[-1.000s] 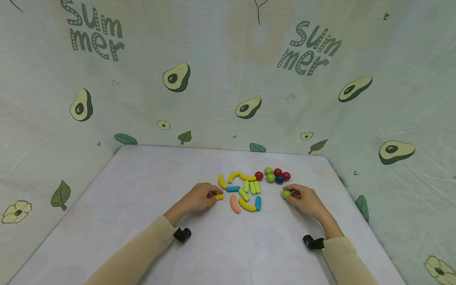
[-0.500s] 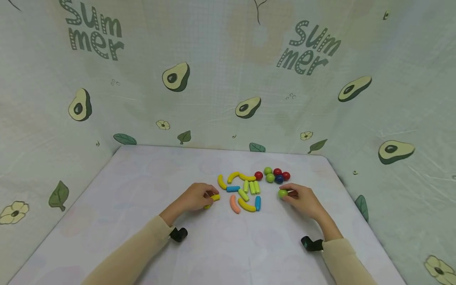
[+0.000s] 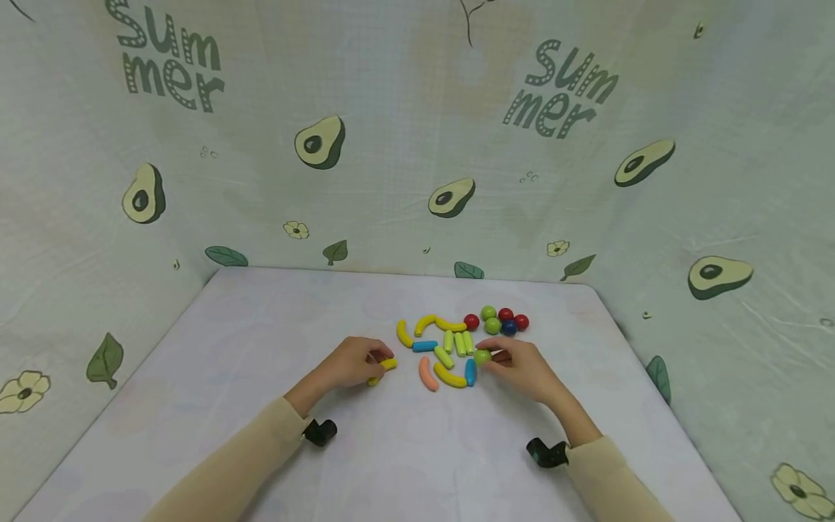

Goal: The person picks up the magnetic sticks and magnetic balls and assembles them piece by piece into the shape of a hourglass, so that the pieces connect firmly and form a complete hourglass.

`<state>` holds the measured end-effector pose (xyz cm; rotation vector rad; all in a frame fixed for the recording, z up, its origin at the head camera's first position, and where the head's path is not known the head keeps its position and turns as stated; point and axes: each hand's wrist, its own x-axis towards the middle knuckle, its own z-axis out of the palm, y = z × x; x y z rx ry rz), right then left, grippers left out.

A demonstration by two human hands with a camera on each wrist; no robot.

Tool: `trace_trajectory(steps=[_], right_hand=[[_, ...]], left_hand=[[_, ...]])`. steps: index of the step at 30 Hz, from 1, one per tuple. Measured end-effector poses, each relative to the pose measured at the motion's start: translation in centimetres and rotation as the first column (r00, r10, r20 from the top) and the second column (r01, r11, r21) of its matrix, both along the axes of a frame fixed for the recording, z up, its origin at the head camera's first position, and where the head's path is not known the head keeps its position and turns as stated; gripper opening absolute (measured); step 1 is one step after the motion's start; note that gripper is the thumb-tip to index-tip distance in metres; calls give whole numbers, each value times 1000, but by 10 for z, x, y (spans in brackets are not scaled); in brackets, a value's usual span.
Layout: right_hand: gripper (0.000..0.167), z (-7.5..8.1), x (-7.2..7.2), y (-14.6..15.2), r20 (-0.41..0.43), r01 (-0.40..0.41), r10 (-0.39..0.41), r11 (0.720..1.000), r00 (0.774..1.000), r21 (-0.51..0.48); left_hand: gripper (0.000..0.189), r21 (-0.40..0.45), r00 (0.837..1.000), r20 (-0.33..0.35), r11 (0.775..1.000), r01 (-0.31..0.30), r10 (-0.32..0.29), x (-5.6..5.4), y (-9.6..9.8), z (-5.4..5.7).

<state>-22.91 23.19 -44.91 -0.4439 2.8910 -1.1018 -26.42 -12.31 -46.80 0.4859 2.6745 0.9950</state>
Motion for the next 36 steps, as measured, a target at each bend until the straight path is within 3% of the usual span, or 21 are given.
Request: trace_trajectory(steps=[11,23,30,36], right_hand=[[37,1,6,-37,46,-93,96,994,994,-59],[34,-1,13,-73,38,-226,234,963,972,-143],[35,-4,16,-88,73,-258,276,948,958,-187],[32,-9,17,-95,81,-254,270,953,959,-164]], left_hand=[[25,7,1000,7,1000,-12,12,2,-3,3],[23,-6,1000,9,1000,-13,13,-1,-5,-1],[23,-1,1000,4,1000,-5,5,0,-6,0],[23,24,1000,5,1000,-6,6,0,-7,2]])
